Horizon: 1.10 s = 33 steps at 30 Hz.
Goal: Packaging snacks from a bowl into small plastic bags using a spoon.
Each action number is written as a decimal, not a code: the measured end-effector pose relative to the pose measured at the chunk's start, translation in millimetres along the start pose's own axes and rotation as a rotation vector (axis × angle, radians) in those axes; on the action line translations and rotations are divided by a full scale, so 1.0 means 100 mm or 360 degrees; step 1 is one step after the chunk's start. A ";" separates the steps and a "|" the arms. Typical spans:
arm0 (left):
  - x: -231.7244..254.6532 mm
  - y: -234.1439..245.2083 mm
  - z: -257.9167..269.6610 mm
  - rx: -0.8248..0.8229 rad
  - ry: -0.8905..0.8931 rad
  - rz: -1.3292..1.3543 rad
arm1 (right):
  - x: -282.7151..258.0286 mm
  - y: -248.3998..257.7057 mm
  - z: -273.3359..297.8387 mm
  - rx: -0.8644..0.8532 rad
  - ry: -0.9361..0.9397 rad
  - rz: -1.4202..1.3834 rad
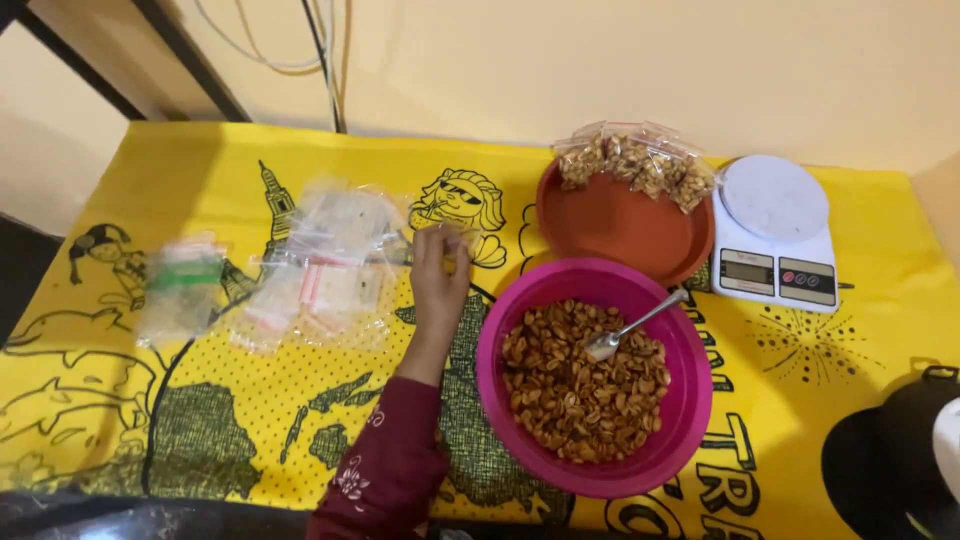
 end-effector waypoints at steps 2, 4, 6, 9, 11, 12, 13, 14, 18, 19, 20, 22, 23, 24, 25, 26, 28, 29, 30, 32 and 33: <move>0.01 0.02 -0.01 0.0056 -0.0017 -0.0014 | -0.91 0.11 0.35 -0.0041 -0.0009 0.0086; -0.06 -0.03 0.02 0.0002 0.0042 0.0075 | -1.86 -0.03 0.68 -0.0079 -0.0019 0.0157; -0.08 -0.05 0.01 0.0028 0.0050 0.0111 | -2.30 0.21 1.10 0.0337 0.1153 0.0210; 0.03 -0.01 -0.04 0.0137 0.0025 0.0173 | -2.64 0.31 1.70 0.1150 0.2034 -0.0048; 0.24 0.07 -0.12 0.0235 -0.0020 0.0201 | -2.67 0.42 1.64 0.1508 0.1718 -0.0328; 0.37 0.14 -0.15 0.0315 0.0044 0.0302 | -2.67 0.48 1.51 0.1485 0.1657 -0.0449; 0.49 0.20 -0.19 0.0395 0.0107 0.0402 | -2.68 0.54 1.38 0.1461 0.1595 -0.0568; 0.67 0.22 -0.20 0.0393 0.0106 0.0398 | -2.73 0.57 1.31 0.1459 0.1599 -0.0571; 1.40 0.08 -0.20 -0.0076 0.0221 0.1040 | -2.83 0.66 1.06 0.1306 0.1351 -0.1081; 1.66 0.03 -0.20 -0.0280 0.0051 0.1053 | -2.86 0.67 1.04 0.1284 0.1295 -0.1194; 1.86 0.05 -0.21 -0.0296 0.0042 0.1057 | -2.90 0.68 1.06 0.1295 0.1293 -0.1210; 2.16 -0.04 -0.14 -0.0646 0.0601 0.1397 | -2.98 0.72 1.15 0.1380 0.1363 -0.1415; 2.18 -0.05 -0.12 -0.0643 0.0594 0.1391 | -3.03 0.71 1.22 0.1381 0.1373 -0.1413; 2.19 -0.08 -0.08 -0.0685 0.0580 0.1364 | -3.04 0.71 1.27 0.1453 0.1201 -0.1494; 2.20 -0.10 -0.05 -0.0727 0.0565 0.1337 | -3.04 0.71 1.33 0.1522 0.1025 -0.1571; 2.18 -0.10 -0.04 -0.0714 0.0567 0.1334 | -3.04 0.72 1.28 0.1516 0.1032 -0.1560; 2.15 -0.11 -0.02 -0.0677 0.0602 0.1417 | -3.00 0.73 1.18 0.1472 0.1149 -0.1886; 2.13 -0.11 -0.03 -0.0672 0.0603 0.1419 | -3.03 0.74 1.18 0.1471 0.1148 -0.1880; 2.13 -0.11 -0.02 -0.0735 0.0568 0.1403 | -3.07 0.74 1.16 0.1369 0.1168 -0.1901; 2.10 -0.15 -0.01 -0.0796 0.0530 0.1385 | -3.06 0.72 1.07 0.1267 0.1191 -0.1919; 2.07 -0.18 -0.01 -0.0772 0.0522 0.1346 | -3.00 0.71 1.00 0.1296 0.1248 -0.1989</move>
Point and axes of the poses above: each hand's wrist, its own z-axis away from the middle knuckle, its own y-axis out of the back of the hand, x = y × z, the point moved 5 cm from there along -z, towards the middle knuckle, and after that the axes turned 2 degrees about x, right-handed, at the moved point
